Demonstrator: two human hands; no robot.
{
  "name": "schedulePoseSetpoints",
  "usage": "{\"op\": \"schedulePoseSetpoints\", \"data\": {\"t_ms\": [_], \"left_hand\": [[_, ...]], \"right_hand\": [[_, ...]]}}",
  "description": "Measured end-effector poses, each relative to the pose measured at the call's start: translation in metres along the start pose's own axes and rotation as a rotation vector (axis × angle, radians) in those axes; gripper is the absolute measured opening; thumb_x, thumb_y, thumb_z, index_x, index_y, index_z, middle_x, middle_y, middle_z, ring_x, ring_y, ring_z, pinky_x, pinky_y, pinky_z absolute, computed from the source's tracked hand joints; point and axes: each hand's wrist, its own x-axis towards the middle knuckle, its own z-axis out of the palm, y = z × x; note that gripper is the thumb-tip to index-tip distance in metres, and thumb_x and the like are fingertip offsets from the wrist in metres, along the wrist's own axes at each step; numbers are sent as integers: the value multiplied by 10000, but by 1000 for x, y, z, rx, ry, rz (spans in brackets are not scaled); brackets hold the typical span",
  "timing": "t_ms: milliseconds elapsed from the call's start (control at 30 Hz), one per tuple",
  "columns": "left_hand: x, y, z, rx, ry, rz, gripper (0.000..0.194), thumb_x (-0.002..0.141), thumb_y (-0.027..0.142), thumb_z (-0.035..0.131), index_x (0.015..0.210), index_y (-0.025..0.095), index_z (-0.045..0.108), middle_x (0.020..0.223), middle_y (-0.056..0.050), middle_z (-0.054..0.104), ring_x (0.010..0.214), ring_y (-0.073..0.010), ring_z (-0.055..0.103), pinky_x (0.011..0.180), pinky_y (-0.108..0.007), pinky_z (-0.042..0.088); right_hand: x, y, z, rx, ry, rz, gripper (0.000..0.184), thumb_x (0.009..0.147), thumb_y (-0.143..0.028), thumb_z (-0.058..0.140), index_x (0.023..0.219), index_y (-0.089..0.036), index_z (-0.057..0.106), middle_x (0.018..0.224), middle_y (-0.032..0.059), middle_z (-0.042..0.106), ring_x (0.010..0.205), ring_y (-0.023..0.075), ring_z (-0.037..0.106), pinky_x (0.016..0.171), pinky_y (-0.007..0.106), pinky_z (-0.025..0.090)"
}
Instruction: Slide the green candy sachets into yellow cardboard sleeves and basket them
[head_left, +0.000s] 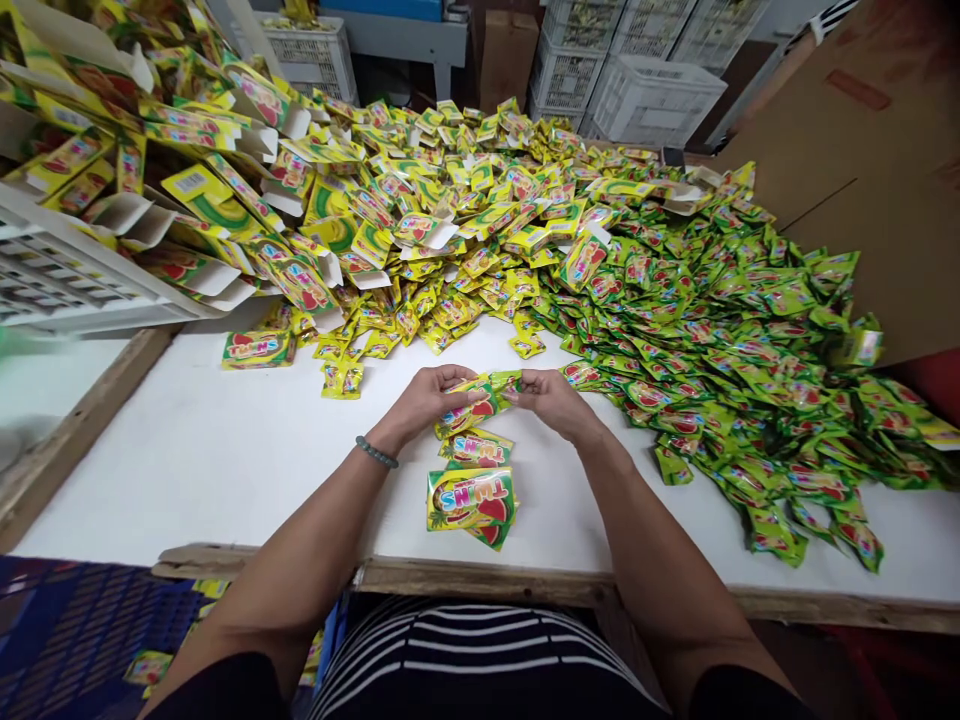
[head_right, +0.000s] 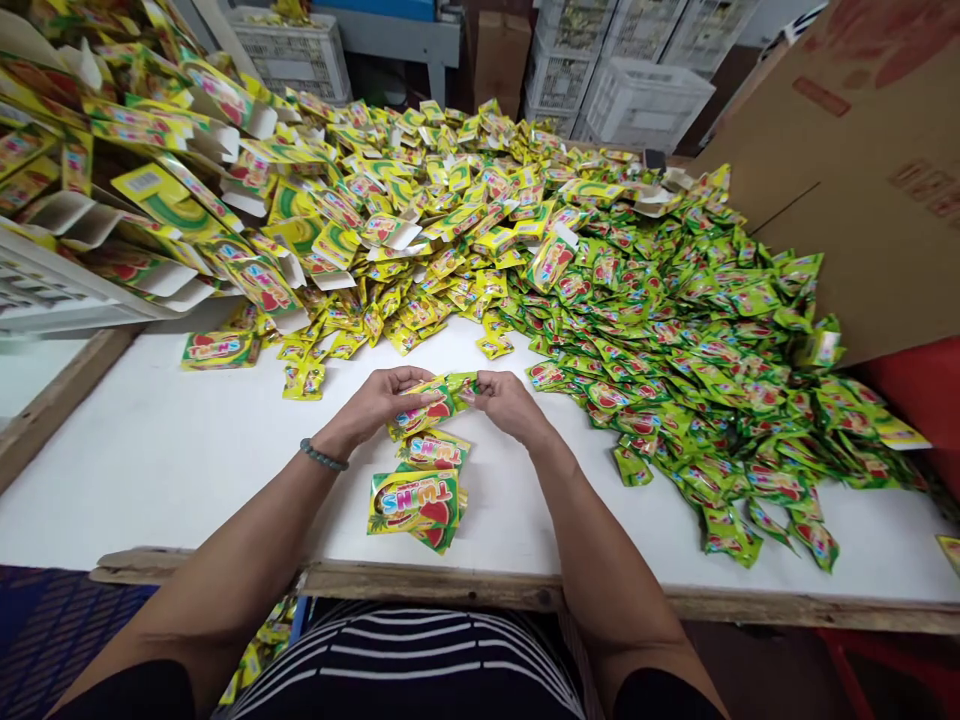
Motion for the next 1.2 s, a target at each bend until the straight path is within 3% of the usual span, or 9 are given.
{"op": "schedulePoseSetpoints", "data": {"t_ms": [167, 333, 500, 633, 800, 900, 967, 1067, 1200], "left_hand": [[1, -2, -6, -30, -101, -80, 482, 540, 346, 917, 894, 127, 673, 769, -47, 726, 645, -140, 661, 622, -241, 503], [0, 3, -3, -110, -77, -36, 524, 523, 344, 927, 930, 138, 669, 833, -41, 741, 684, -139, 680, 677, -253, 534], [-2, 4, 3, -151, -41, -21, 553, 492, 339, 938, 931, 144, 665, 803, -27, 740, 651, -133, 669, 653, -249, 525], [-2, 3, 5, -183, -52, -24, 540, 497, 333, 937, 928, 135, 680, 796, -31, 742, 640, -131, 664, 637, -245, 512], [0, 4, 9, -207, 49, -59, 540, 457, 302, 952, 891, 135, 680, 717, -18, 731, 589, -125, 642, 573, -231, 488], [3, 4, 9, -218, 108, -97, 551, 447, 301, 954, 893, 128, 682, 704, -24, 732, 568, -122, 634, 535, -223, 476], [5, 3, 9, -229, 140, -103, 556, 441, 296, 954, 896, 123, 685, 718, -31, 737, 583, -124, 644, 540, -221, 482], [6, 2, 7, -249, 195, -85, 561, 418, 284, 953, 882, 120, 683, 717, -33, 736, 592, -128, 649, 557, -227, 489], [6, 1, 5, -252, 205, -44, 540, 429, 280, 944, 876, 133, 679, 716, -22, 729, 607, -130, 644, 547, -222, 460]], "right_hand": [[1, -3, 0, -85, -211, 66, 169, 683, -353, 770, 685, -200, 697, 661, -4, 692, 743, 201, 638, 699, 320, 521], [0, -18, -6, 15, -322, 49, 283, 716, -434, 764, 849, -189, 716, 791, 10, 728, 784, 189, 650, 762, 332, 527], [-1, -17, -5, 16, -79, 15, 346, 683, -524, 778, 774, -206, 676, 672, -3, 669, 714, 192, 621, 666, 312, 511], [1, -8, 3, -85, -24, -10, 299, 679, -511, 770, 713, -235, 660, 608, -15, 617, 662, 191, 584, 590, 297, 462], [5, -2, 17, -188, 180, -84, 278, 768, -496, 671, 833, -225, 661, 664, -8, 625, 634, 176, 573, 609, 299, 466], [3, -1, -8, -423, 284, -88, 274, 863, -339, 559, 1065, -181, 658, 885, 62, 710, 797, 206, 642, 759, 330, 511], [-2, 0, -34, -794, 338, -31, 327, 836, -155, 514, 1123, -148, 669, 1107, 141, 711, 1012, 263, 637, 914, 389, 474], [-5, 3, -60, -1066, 299, 60, 422, 773, -57, 512, 1144, -150, 691, 1252, 171, 676, 1182, 351, 563, 984, 486, 407], [0, 9, -55, -1139, 159, 5, 335, 877, -143, 453, 1034, -194, 744, 1152, 127, 729, 1100, 311, 606, 948, 440, 419]]}}
